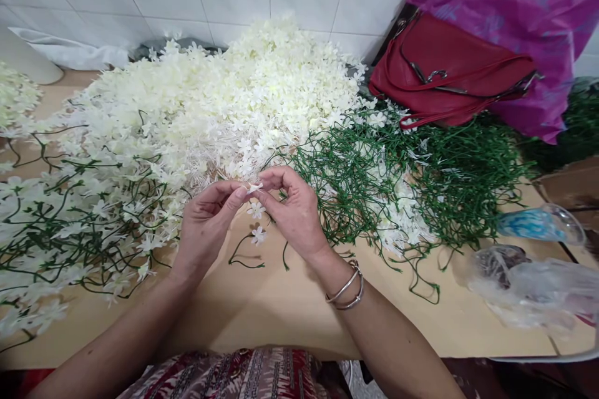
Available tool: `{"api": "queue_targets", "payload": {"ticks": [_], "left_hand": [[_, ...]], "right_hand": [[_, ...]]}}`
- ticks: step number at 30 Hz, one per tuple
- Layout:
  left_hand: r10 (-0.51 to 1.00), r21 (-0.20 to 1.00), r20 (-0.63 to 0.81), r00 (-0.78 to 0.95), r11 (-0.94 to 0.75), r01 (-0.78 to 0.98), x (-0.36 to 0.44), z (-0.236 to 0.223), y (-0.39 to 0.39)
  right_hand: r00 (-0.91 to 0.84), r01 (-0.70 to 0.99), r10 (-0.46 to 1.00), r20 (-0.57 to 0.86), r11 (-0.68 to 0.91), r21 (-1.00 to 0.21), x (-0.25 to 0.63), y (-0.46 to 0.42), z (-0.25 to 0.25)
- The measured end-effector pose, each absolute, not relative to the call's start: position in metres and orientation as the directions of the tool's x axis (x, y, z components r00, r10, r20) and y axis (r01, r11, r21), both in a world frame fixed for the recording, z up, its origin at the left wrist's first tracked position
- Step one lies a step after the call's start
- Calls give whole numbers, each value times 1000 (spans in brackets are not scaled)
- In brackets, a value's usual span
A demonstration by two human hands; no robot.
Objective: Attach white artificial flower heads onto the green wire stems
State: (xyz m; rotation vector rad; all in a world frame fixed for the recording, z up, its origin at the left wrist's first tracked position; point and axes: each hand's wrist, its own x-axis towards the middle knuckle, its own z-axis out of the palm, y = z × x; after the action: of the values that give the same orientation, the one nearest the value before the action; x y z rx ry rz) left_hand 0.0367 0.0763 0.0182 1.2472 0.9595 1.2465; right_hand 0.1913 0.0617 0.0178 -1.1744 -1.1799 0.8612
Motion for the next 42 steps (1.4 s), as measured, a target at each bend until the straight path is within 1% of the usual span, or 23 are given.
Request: {"api": "queue_targets", "payload": {"ticks": [3, 6, 8, 11, 13, 15, 16, 17, 19, 20, 22, 24, 25, 26, 27, 28, 30, 32, 34, 36, 38, 40, 42], "left_hand": [[964, 975, 221, 146, -216, -47, 34, 15, 73], [945, 958, 287, 153, -286, -32, 32, 10, 71], [942, 954, 299, 155, -296, -43, 32, 9, 71], [954, 964, 264, 145, -263, -24, 31, 14, 73], [962, 968, 241, 130, -247, 33, 26, 23, 73], [945, 947, 267, 188, -293, 132, 17, 32, 71], [916, 919, 289, 277, -346, 188, 11, 36, 69], [864, 883, 299, 405, -411, 227, 5, 39, 67], [715, 796, 307, 629, -555, 242, -6, 38, 60], [639, 741, 296, 710, -622, 252, -10, 34, 56], [543, 592, 272, 795, -745, 306, -15, 24, 49], [487, 460, 283, 826, -825, 329, -15, 13, 44], [473, 430, 297, 830, -842, 326, -14, 9, 43], [462, 429, 318, 828, -849, 309, -13, 6, 43], [460, 457, 337, 821, -843, 285, -11, 4, 43], [469, 510, 350, 811, -822, 255, -10, 4, 44], [528, 655, 339, 779, -726, 207, -9, 5, 47], [624, 794, 259, 737, -572, 206, -10, 7, 49], [722, 876, 153, 675, -416, 246, -12, 7, 51], [803, 915, 70, 592, -288, 283, -13, 6, 51], [851, 934, 13, 525, -199, 298, -14, 5, 51], [871, 938, -11, 492, -161, 306, -14, 4, 50], [879, 934, -5, 478, -166, 315, -14, 5, 49]], "right_hand": [[182, 158, 940, 290, 263, -952, 194, 60, 20], [155, 243, 919, 362, 320, -916, 195, 58, 20], [152, 252, 912, 382, 338, -907, 195, 57, 18], [192, 254, 903, 385, 333, -908, 195, 59, 15], [237, 250, 895, 378, 320, -914, 197, 61, 14], [266, 242, 881, 392, 332, -912, 200, 63, 14], [273, 241, 872, 406, 346, -907, 201, 64, 14], [276, 239, 865, 419, 361, -902, 203, 65, 14], [285, 224, 857, 430, 376, -899, 204, 66, 15], [289, 208, 858, 424, 377, -903, 205, 67, 14], [295, 155, 868, 400, 370, -916, 205, 67, 14], [296, 108, 884, 361, 344, -933, 204, 67, 13], [300, 93, 893, 336, 323, -942, 204, 67, 12], [308, 83, 899, 313, 302, -950, 203, 67, 12], [316, 79, 902, 292, 282, -956, 203, 67, 13], [319, 73, 907, 274, 264, -962, 203, 66, 13], [291, 51, 929, 230, 225, -973, 203, 66, 15], [226, 25, 957, 182, 181, -983, 204, 66, 18], [152, 0, 978, 144, 145, -989, 206, 66, 21], [49, -38, 993, 104, 106, -994, 209, 65, 23], [-108, -77, 993, 42, 33, -996, 211, 64, 26], [-263, -81, 965, -26, -49, -996, 214, 63, 28], [-366, -67, 928, -74, -105, -992, 215, 62, 28]]}}
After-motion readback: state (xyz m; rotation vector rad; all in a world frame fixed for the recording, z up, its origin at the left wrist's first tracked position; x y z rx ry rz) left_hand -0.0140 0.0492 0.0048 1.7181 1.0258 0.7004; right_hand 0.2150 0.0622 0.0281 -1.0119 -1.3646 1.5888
